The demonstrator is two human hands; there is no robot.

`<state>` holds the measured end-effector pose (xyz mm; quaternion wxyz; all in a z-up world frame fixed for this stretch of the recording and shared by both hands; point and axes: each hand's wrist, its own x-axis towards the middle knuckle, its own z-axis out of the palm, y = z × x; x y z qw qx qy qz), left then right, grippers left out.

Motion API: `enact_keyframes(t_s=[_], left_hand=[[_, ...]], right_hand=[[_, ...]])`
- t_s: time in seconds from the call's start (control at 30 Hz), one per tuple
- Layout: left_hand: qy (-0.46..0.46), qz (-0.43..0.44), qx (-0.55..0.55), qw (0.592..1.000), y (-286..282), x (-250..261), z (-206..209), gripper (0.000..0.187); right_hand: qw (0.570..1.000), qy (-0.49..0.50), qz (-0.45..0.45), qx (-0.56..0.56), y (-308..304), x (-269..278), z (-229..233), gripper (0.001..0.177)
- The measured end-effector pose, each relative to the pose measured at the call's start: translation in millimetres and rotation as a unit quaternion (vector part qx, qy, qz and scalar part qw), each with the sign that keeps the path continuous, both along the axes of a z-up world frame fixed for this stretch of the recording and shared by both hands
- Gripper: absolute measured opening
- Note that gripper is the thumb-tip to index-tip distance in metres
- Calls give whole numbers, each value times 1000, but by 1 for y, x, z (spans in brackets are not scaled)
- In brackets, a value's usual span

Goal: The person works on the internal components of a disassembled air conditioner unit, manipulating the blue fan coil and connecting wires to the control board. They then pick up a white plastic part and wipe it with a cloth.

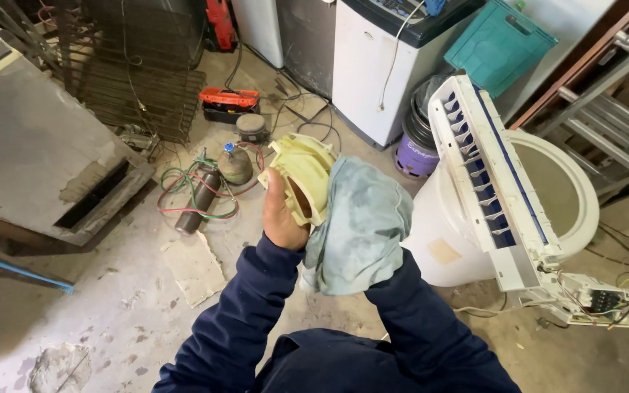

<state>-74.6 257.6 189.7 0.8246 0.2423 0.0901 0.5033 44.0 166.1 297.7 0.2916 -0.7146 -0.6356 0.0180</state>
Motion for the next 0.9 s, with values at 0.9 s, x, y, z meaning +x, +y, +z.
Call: enact_keyframes(t_s=[0.9], left_hand=[[192, -25, -114, 974, -144, -23, -166, 85]], right_hand=[[982, 166, 75, -54, -87, 38, -123, 28]])
